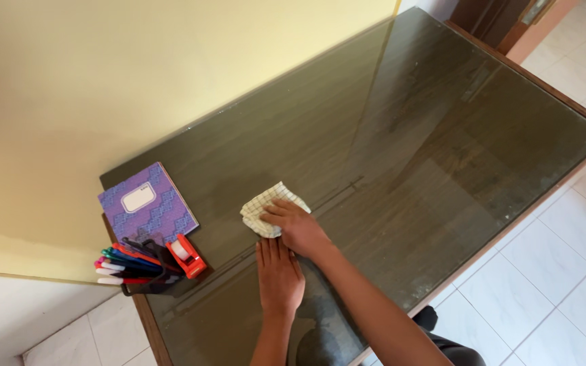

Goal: The person wipes the surface of a glass-topped table using a white cloth. They move the cloth across the table in various directions, covering different areas. The person occasionally repositions their hands and the cloth to continue cleaning the surface.

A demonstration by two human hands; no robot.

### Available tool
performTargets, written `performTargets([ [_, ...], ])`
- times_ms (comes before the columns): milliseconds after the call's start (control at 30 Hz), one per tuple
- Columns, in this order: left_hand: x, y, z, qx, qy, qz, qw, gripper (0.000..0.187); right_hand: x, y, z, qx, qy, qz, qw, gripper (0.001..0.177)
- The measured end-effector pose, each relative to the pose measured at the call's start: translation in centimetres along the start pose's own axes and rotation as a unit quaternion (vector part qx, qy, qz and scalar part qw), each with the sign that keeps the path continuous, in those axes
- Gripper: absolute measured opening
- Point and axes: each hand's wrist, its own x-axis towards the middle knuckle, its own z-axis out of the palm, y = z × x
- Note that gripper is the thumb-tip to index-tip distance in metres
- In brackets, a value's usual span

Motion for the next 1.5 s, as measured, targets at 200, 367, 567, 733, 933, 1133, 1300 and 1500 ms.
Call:
performTargets([
  [200,-0.3,0.0,0.3,0.001,0.109,0.027,0.994,0.057,-3.9,14.7,-1.9,-0.054,0.108,0.099,0.988,0.059],
  [367,-0.1,0.2,-0.4,0.008,0.08,0.014,0.997,0.06,-12.6,25.9,-10.8,-0.16,0.192,0.256,0.934,0.057],
  [567,-0.1,0.2,-0.3,0.0,0.112,0.028,0.993,0.058,-8.6,16.6,-9.3,-0.083,0.195,0.229,0.95,0.062],
  [733,-0.3,0.2,-0.2,0.008,0.09,0.017,0.996,0.057,-2.0,5.1,-3.2,-0.054,0.037,-0.026,0.998,0.063],
  [933,0.0,0.2,-0.2,-0.001,0.088,0.013,0.996,0.058,-3.8,9.5,-3.0,-0.013,0.043,0.073,0.996,0.062],
  [1133,-0.1,0.2,-0.5,0.002,0.088,0.015,0.996,0.059,-12.0,23.2,-12.7,-0.146,0.156,0.267,0.94,0.058],
  [1300,-0.3,0.3,-0.4,0.001,0.094,0.016,0.995,0.059,-10.5,18.4,-14.2,-0.161,0.138,0.388,0.897,0.042],
  [1500,-0.3,0.2,-0.1,0.005,0.09,0.013,0.996,0.056,-5.1,5.2,-3.9,-0.02,0.052,0.066,0.996,0.062],
])
